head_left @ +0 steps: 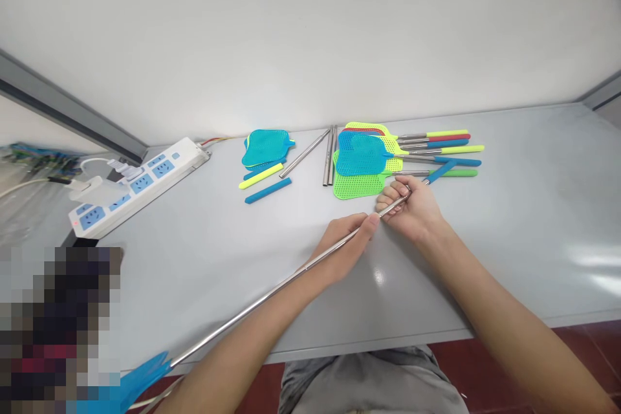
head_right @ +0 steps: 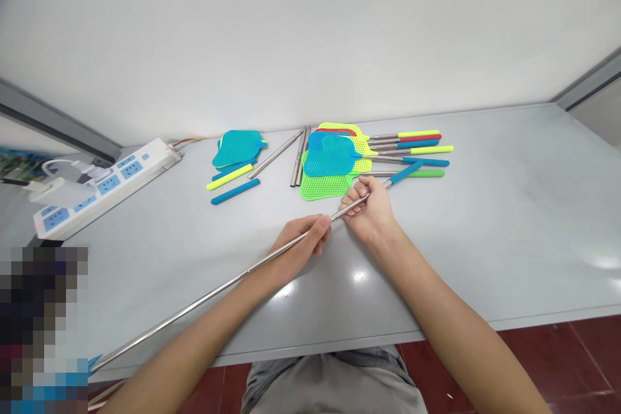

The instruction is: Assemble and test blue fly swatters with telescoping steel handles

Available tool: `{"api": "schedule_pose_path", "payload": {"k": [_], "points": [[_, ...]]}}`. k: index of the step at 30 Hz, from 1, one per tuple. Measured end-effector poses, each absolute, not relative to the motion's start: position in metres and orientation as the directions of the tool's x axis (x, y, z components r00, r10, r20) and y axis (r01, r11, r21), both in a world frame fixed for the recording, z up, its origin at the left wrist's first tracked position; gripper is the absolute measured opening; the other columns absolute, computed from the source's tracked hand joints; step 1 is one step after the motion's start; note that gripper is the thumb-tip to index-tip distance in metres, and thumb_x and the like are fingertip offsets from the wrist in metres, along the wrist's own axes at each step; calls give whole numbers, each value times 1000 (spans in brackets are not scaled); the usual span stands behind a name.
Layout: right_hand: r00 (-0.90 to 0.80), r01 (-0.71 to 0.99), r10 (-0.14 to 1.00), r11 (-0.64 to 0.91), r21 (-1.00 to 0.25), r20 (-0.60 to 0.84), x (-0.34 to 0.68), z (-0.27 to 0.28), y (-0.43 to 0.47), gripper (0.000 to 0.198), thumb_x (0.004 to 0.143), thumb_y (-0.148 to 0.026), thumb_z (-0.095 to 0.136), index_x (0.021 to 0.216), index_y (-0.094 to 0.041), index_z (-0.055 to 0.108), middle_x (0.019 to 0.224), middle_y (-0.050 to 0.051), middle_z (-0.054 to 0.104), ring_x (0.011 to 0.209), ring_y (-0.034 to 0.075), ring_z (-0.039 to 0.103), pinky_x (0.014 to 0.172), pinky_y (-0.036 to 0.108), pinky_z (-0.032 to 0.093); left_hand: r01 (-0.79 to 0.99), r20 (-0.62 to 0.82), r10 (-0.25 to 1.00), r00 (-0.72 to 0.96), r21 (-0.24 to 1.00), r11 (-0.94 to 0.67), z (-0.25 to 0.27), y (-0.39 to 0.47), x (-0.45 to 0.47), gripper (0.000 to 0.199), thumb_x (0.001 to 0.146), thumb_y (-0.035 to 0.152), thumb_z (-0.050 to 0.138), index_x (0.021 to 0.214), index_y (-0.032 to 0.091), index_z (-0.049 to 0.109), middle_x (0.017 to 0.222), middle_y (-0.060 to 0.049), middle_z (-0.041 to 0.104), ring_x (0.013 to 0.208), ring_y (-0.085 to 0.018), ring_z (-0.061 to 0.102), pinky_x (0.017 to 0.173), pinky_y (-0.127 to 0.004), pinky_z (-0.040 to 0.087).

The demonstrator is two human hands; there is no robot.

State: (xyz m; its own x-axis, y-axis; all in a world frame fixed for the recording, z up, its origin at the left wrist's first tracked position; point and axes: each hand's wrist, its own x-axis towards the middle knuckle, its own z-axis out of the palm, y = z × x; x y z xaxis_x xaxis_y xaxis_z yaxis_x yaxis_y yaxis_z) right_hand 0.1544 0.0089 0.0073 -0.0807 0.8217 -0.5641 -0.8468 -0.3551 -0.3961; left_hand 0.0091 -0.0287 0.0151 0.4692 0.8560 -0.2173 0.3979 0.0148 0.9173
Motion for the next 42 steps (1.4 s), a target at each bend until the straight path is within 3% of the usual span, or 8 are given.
{"api": "schedule_pose_path", "payload": {"k": [28, 42], "points": [[-16, -849, 818, -315, -425, -575, 162, 5, 13, 36, 69, -19, 41, 51, -19, 10, 39, -6, 15, 35, 9, 20, 33, 22, 23, 424, -206, 831, 517, 905, -39, 15, -31, 10, 45, 82, 53, 25, 61, 17, 44, 54, 3, 44, 49, -9, 38, 44, -22, 23], [-18, -839, 787, -348, -419, -616, 157, 13, 9, 35, 70, -19, 40, 52, -19, 10, 41, -6, 15, 36, 9, 20, 33, 22, 24, 411, -157, 819, 551, 906, -103, 18, -33, 10, 40, 83, 47, 25, 58, 18, 35, 53, 4, 39, 49, -8, 34, 45, -23, 23]]}}
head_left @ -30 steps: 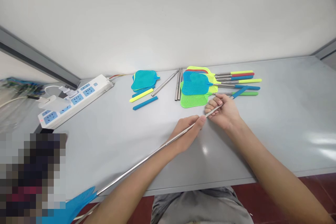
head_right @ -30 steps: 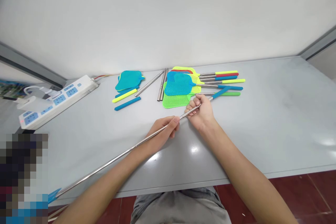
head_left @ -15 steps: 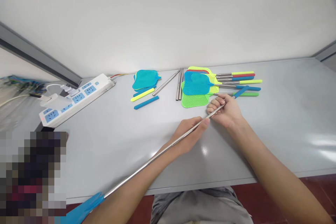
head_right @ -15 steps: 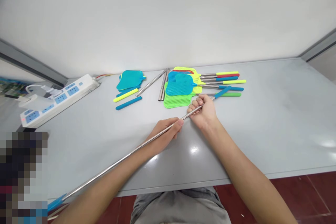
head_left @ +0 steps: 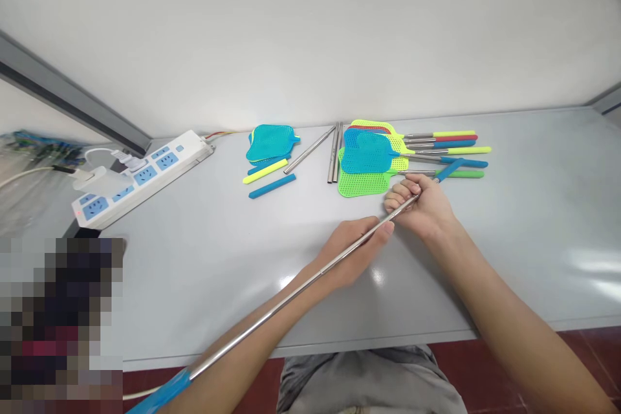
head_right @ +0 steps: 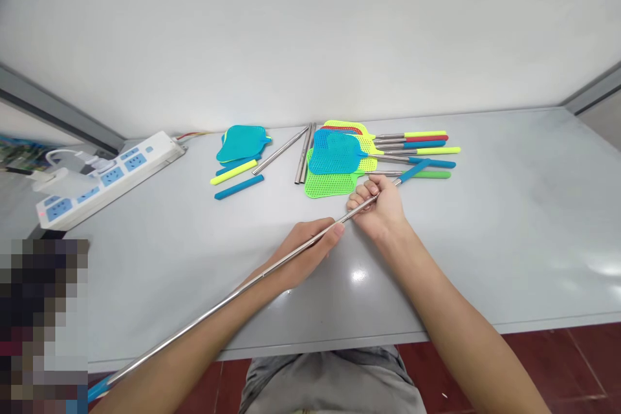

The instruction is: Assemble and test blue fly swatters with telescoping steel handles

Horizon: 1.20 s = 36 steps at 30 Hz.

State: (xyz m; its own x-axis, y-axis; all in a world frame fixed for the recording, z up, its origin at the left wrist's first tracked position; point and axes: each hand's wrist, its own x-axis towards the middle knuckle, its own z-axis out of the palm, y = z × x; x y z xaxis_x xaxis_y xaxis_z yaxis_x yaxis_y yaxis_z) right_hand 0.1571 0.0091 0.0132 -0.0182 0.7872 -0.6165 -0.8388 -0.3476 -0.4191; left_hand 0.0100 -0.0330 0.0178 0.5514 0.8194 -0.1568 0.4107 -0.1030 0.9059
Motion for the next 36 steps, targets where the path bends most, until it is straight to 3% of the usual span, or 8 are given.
{"api": "schedule_pose_path", "payload": {"k": [9, 16, 22, 27, 30, 36], "points": [[-81, -853, 780, -376, -361, -621, 156, 18, 4, 34, 70, -18, 39, 54, -19, 9, 43, -6, 14, 37, 9, 19, 34, 22, 25, 406, -53, 787, 614, 877, -257, 20, -33, 10, 34, 85, 37, 28, 58, 18, 32, 53, 4, 36, 50, -9, 34, 48, -24, 25], [-113, -849, 778, -399, -347, -618, 155, 16, 4, 36, 70, -18, 41, 54, -19, 9, 43, -6, 14, 38, 9, 21, 34, 21, 26, 426, -83, 799, 596, 876, -227, 22, -30, 9, 32, 85, 36, 31, 59, 18, 36, 52, 4, 38, 49, -9, 35, 49, -24, 26], [-72, -845, 795, -370, -387, -602, 149, 15, 2, 36, 73, -20, 39, 53, -19, 10, 43, -5, 14, 37, 9, 21, 34, 22, 24, 339, -121, 888, 444, 940, -42, 18, -35, 12, 27, 85, 39, 30, 79, 20, 48, 55, 5, 44, 53, -10, 41, 50, -22, 30], [69, -846, 839, -239, -478, -541, 148, 20, -1, 36, 77, -19, 34, 51, -18, 9, 42, -5, 14, 35, 8, 19, 32, 21, 23, 111, -17, 983, 180, 994, -3, 12, -37, 8, 39, 85, 42, 24, 65, 18, 49, 46, 4, 38, 45, -10, 38, 49, -23, 32], [145, -834, 850, -171, -525, -506, 150, 22, -1, 37, 79, -20, 33, 50, -17, 9, 41, -5, 14, 34, 8, 19, 32, 21, 23, 29, -50, 999, 18, 998, 49, 10, -33, 7, 40, 85, 39, 24, 61, 19, 48, 44, 3, 37, 42, -10, 37, 48, -24, 33], [216, -852, 833, -95, -515, -510, 153, 22, 1, 36, 80, -20, 31, 50, -17, 10, 39, -4, 15, 34, 8, 17, 33, 22, 21, -54, -123, 992, 6, 991, 123, 9, -31, 11, 39, 85, 39, 27, 60, 18, 48, 43, 4, 35, 41, -9, 34, 46, -23, 31]]}}
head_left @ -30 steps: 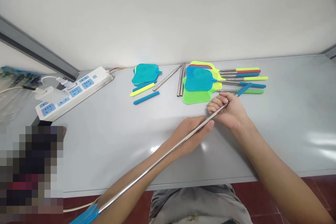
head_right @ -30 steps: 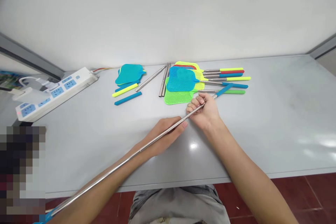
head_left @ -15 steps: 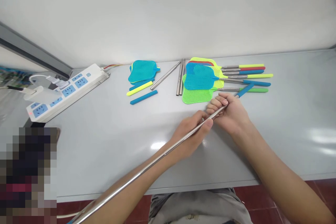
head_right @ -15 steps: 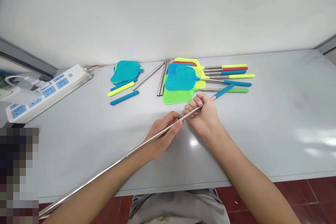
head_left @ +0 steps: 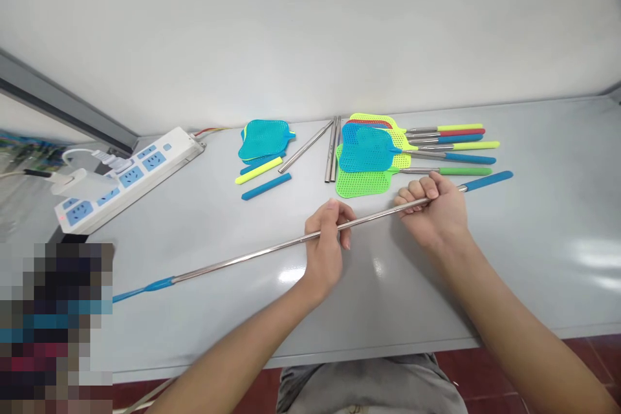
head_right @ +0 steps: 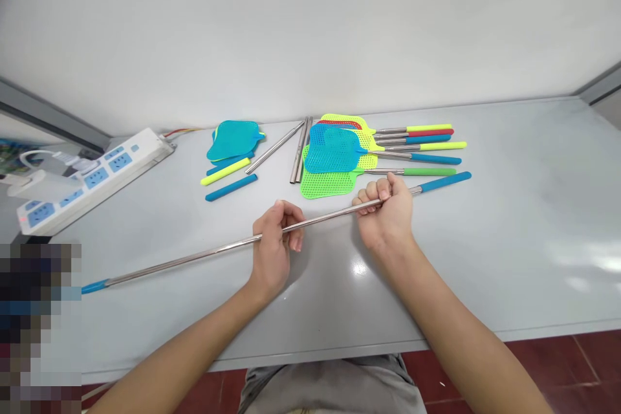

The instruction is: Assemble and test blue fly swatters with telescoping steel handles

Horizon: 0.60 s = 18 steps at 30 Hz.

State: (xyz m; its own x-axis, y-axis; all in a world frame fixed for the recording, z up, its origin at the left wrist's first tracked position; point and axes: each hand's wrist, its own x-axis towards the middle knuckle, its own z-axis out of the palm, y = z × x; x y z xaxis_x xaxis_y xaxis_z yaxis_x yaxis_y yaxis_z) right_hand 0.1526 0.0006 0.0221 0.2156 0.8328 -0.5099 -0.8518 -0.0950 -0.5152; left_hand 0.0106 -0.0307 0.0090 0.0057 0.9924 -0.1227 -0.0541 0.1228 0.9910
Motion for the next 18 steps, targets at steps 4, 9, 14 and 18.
{"api": "schedule_pose_path", "payload": {"k": [4, 9, 14, 18], "points": [[265, -853, 815, -51, -519, -516, 162, 23, 5, 36, 78, -20, 32, 51, -17, 9, 38, -4, 15, 34, 9, 17, 33, 23, 21, -64, -101, 993, 61, 992, 105, 9, -33, 10, 38, 85, 39, 28, 61, 18, 48, 43, 4, 36, 41, -8, 35, 46, -23, 31], [367, -840, 766, 29, -542, -528, 181, 23, 10, 33, 76, -20, 31, 52, -17, 8, 37, -4, 15, 35, 9, 16, 33, 23, 20, -163, -99, 995, -17, 982, 95, 11, -28, 5, 40, 83, 40, 28, 57, 18, 48, 37, 5, 31, 36, -8, 33, 41, -22, 29], [376, -829, 792, 57, -556, -480, 184, 22, 11, 33, 76, -23, 32, 51, -17, 10, 38, -5, 17, 34, 9, 18, 33, 22, 22, -364, -121, 992, -36, 926, 100, 12, -23, 2, 42, 84, 40, 26, 55, 18, 47, 33, 5, 28, 32, -7, 30, 36, -20, 26], [323, -836, 829, 24, -549, -456, 176, 20, 10, 35, 75, -27, 36, 49, -18, 15, 39, -6, 16, 34, 8, 18, 34, 22, 22, -460, -85, 996, -40, 886, 57, 12, -21, 1, 42, 84, 38, 29, 55, 16, 49, 31, 5, 30, 30, -6, 30, 34, -19, 24]]}}
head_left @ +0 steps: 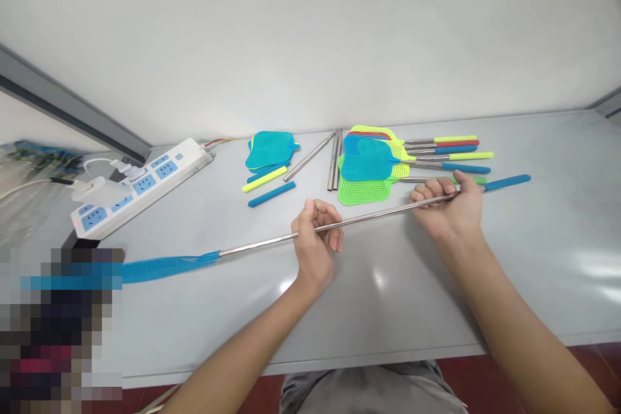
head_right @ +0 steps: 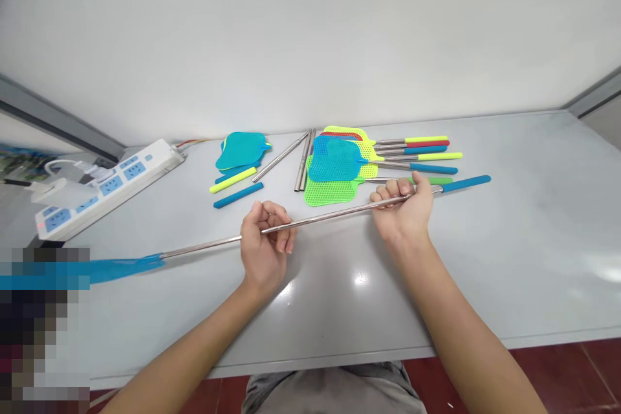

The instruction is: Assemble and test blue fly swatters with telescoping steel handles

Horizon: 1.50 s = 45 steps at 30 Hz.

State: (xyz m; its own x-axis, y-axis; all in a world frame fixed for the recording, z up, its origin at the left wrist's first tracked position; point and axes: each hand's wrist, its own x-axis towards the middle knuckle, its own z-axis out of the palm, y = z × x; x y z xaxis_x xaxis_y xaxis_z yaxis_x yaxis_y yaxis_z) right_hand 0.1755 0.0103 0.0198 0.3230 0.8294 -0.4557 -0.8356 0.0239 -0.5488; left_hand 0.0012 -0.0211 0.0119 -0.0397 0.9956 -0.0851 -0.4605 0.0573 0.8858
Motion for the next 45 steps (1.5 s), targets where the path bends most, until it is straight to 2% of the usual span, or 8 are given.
{"api": "schedule_pose_path", "payload": {"k": [5, 9, 14, 17, 20, 26, 37, 45], "points": [[257, -764, 904, -26, -645, -342, 156, 22, 4, 36, 76, -25, 41, 45, -18, 25, 40, -6, 19, 34, 7, 20, 34, 21, 21, -459, -102, 995, -5, 884, 88, 13, -22, 2, 39, 85, 37, 30, 58, 16, 50, 33, 5, 32, 31, -7, 33, 35, -19, 27], [-18, -635, 961, -224, -739, -277, 136, 27, -5, 33, 76, -28, 50, 47, -17, 39, 43, -6, 26, 36, 5, 26, 36, 21, 23, -425, -117, 991, 71, 895, 136, 13, -23, 4, 38, 85, 38, 29, 63, 17, 51, 34, 5, 37, 33, -8, 36, 38, -20, 29], [-284, -412, 925, -354, -840, -250, 119, 27, -15, 30, 80, -36, 46, 57, -17, 50, 42, -4, 38, 39, 8, 38, 39, 22, 24, -391, -73, 987, 141, 912, 123, 12, -21, 4, 37, 86, 36, 27, 65, 17, 51, 37, 3, 43, 37, -9, 42, 41, -21, 32], [-361, -403, 900, -388, -829, -245, 116, 26, -17, 31, 82, -38, 40, 64, -17, 53, 47, -1, 46, 44, 11, 45, 39, 22, 25, -392, -57, 987, 151, 913, 112, 13, -18, 3, 37, 86, 35, 27, 64, 17, 50, 38, 2, 46, 39, -11, 45, 41, -22, 32], [-388, -406, 885, -415, -814, -257, 119, 25, -17, 32, 83, -38, 37, 66, -17, 54, 51, 0, 49, 45, 10, 44, 40, 21, 27, -364, -69, 990, 125, 925, 110, 12, -17, 2, 37, 85, 35, 30, 61, 16, 51, 40, 2, 45, 40, -10, 44, 42, -21, 31], [-315, -443, 906, -405, -800, -284, 129, 23, -10, 31, 83, -36, 39, 65, -16, 55, 48, 0, 51, 41, 9, 42, 42, 21, 30, -441, -108, 991, 73, 888, 130, 10, -15, 0, 36, 83, 35, 34, 59, 15, 53, 36, 4, 35, 36, -7, 35, 40, -19, 29], [144, -665, 940, -140, -734, -310, 149, 16, 7, 40, 79, -27, 40, 42, -16, 46, 37, -3, 38, 33, 6, 31, 36, 20, 25, -677, -139, 987, -84, 735, 46, 18, -4, -7, 39, 81, 41, 33, 55, 16, 49, 36, 6, 30, 31, -6, 30, 40, -20, 30], [109, -641, 973, -87, -763, -202, 146, 19, 5, 33, 76, -29, 46, 46, -16, 46, 39, -4, 34, 35, 6, 26, 34, 20, 21, -637, -160, 984, -79, 767, 74, 12, -3, -6, 42, 80, 47, 32, 56, 17, 48, 37, 5, 33, 31, -5, 32, 39, -19, 30]]}}
